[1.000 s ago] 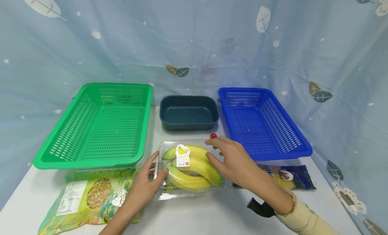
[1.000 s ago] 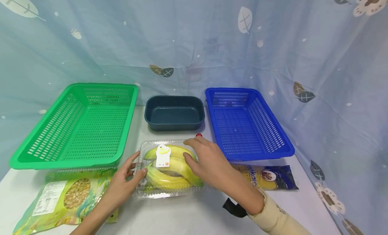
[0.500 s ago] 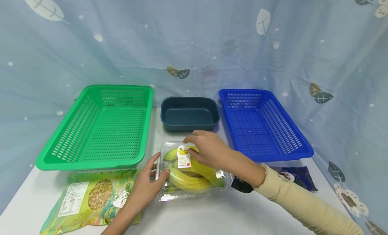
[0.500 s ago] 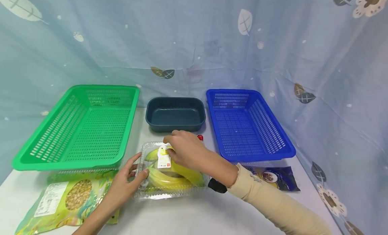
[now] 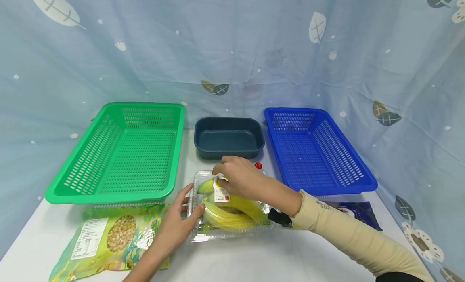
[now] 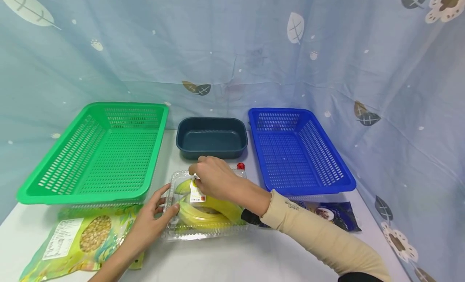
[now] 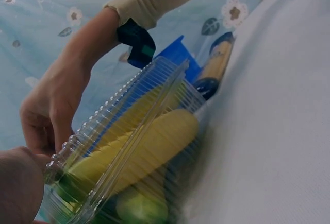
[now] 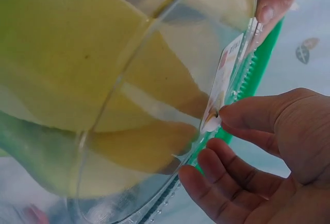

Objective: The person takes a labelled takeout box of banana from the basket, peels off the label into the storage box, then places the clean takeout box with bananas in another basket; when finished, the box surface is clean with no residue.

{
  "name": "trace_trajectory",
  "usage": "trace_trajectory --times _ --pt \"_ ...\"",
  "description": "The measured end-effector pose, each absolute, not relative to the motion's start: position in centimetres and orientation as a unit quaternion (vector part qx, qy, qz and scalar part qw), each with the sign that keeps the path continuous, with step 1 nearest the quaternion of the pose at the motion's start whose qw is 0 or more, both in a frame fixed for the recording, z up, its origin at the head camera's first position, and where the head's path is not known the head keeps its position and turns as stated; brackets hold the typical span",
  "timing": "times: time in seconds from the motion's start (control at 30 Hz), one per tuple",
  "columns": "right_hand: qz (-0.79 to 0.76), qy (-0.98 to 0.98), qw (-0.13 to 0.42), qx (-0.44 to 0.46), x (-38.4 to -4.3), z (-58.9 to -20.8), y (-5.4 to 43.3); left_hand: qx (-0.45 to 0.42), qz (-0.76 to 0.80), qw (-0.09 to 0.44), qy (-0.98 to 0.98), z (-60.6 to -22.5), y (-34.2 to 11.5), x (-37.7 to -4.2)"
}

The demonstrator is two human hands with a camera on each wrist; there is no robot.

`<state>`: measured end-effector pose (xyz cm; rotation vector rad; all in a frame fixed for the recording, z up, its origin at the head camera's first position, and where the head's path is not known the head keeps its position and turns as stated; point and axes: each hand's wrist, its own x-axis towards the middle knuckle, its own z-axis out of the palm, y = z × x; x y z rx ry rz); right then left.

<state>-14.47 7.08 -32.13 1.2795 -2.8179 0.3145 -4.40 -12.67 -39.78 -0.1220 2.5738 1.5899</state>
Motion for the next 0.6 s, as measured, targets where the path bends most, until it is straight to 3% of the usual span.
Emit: trace_trajectory --times 0.6 --pt "0.12 -0.894 0.021 0.432 -14.57 -32.39 6.78 -0.041 0.519 0.051 0.852 -39.9 -12.66 -4.38"
